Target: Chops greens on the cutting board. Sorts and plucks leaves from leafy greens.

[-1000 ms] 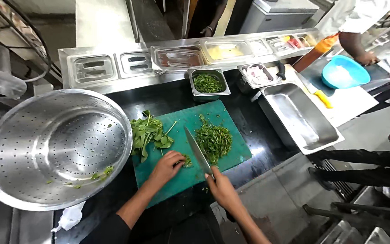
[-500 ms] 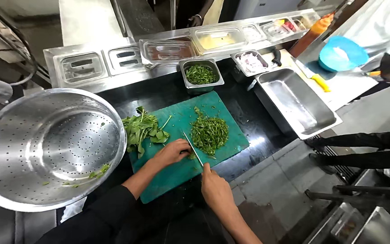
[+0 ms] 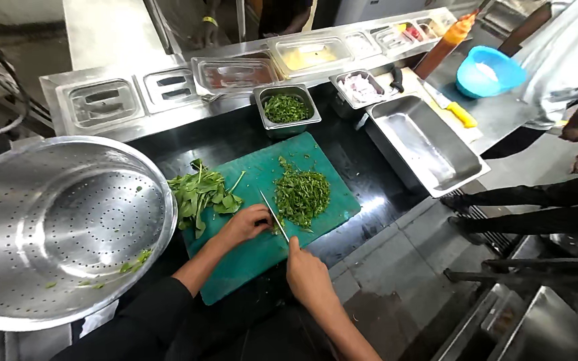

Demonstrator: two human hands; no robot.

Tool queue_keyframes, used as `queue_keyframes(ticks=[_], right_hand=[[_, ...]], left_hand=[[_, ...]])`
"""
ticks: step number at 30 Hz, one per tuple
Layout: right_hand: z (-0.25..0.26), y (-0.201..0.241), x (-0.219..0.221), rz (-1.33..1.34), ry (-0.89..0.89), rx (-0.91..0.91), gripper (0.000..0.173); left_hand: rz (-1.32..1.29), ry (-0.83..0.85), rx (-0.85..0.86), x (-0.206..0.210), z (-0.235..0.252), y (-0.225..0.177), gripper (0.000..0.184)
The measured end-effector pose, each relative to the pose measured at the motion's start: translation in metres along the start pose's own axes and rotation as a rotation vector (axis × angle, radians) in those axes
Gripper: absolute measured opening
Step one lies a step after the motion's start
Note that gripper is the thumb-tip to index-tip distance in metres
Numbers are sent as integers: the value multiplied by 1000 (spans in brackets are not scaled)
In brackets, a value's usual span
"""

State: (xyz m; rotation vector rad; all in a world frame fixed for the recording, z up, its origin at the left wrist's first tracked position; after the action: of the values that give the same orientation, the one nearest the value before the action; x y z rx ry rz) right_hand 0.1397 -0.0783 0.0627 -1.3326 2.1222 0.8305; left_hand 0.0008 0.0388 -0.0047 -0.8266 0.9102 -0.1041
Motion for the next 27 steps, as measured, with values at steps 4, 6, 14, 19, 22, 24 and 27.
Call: queue_keyframes(ticks=[4, 6, 14, 19, 22, 24, 27], right_hand=[[16, 0, 7, 18, -9, 3, 37], [7, 1, 0, 11, 13, 0, 38], [6, 6, 0, 17, 57, -6, 38], [18, 6, 10, 47, 39, -15, 39], [8, 9, 3, 42, 64, -10, 40], [14, 11, 10, 61, 51, -3, 39], [13, 13, 8, 48, 48, 6, 40]], left_hand=[[5, 20, -14, 0, -2, 2, 2], [34, 45, 11, -1, -4, 1, 4], [90, 29, 78, 3, -15, 3, 7], [51, 23, 81, 2, -15, 0, 8], [71, 36, 102, -2, -21, -1, 13], [66, 13, 103, -2, -24, -1, 16], [56, -43, 58, -1, -25, 1, 14]])
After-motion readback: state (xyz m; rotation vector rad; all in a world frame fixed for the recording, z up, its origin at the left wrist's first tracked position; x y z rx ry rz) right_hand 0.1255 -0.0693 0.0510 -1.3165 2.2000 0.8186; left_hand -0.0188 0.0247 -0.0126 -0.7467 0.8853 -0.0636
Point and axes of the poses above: each hand's wrist, its own z-axis towards the middle knuckle, its own x-axis out of the palm, y = z × x, the point moved 4 cm from there along z, towards the middle knuckle, and after that the axes turned 1 degree about y, right-handed, at the moved point
